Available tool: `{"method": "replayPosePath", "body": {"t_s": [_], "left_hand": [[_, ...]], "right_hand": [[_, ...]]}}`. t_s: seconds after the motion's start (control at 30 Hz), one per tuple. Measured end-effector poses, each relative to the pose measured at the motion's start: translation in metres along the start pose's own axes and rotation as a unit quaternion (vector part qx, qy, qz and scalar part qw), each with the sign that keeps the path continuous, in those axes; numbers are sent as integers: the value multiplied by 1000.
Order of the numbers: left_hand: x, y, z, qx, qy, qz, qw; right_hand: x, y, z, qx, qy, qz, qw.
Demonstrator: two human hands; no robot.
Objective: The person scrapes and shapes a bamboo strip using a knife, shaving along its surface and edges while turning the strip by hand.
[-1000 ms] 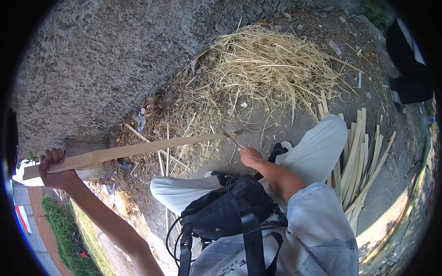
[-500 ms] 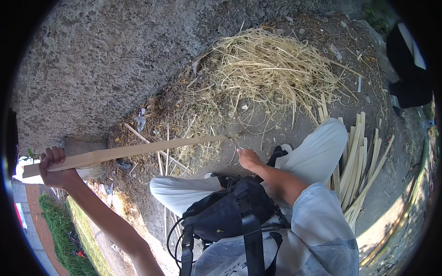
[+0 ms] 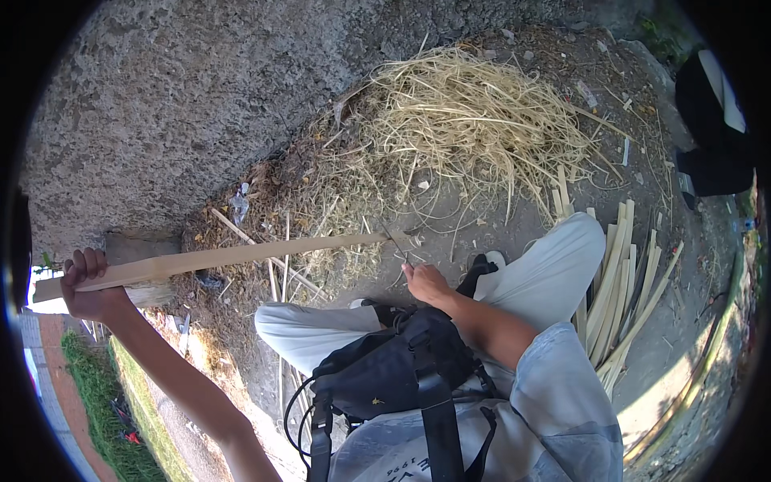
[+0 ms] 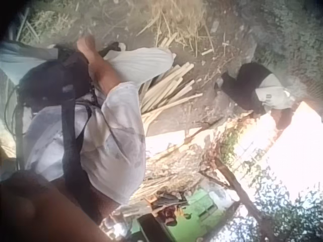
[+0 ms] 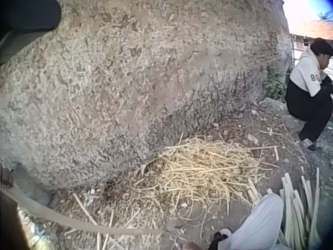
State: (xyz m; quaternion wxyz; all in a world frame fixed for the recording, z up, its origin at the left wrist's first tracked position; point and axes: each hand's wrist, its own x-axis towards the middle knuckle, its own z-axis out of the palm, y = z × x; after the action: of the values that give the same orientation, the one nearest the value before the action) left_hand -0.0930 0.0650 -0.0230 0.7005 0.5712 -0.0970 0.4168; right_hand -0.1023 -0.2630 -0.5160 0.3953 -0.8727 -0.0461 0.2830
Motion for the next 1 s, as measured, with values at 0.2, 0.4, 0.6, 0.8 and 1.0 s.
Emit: {"method": "replayPosePath", "body": {"t_s": [0.2, 0.4, 0.6, 0.8, 1.0], "left_hand": [[6, -9, 6, -7, 9, -1, 1000], [11, -14, 4, 37, 59, 0, 998], [20, -7, -8, 38, 83, -3, 996], [16, -15, -15, 32, 43, -11, 998], [11, -13, -9, 54, 76, -1, 996]], "right_hand": [[-1, 20, -9, -46, -54, 63, 996], [-3, 10, -3, -21, 35, 48, 998], [1, 11, -7, -3, -49, 69, 996], [19, 30, -2, -34, -37, 84, 995], [12, 37, -22, -13, -121, 159, 980]]}}
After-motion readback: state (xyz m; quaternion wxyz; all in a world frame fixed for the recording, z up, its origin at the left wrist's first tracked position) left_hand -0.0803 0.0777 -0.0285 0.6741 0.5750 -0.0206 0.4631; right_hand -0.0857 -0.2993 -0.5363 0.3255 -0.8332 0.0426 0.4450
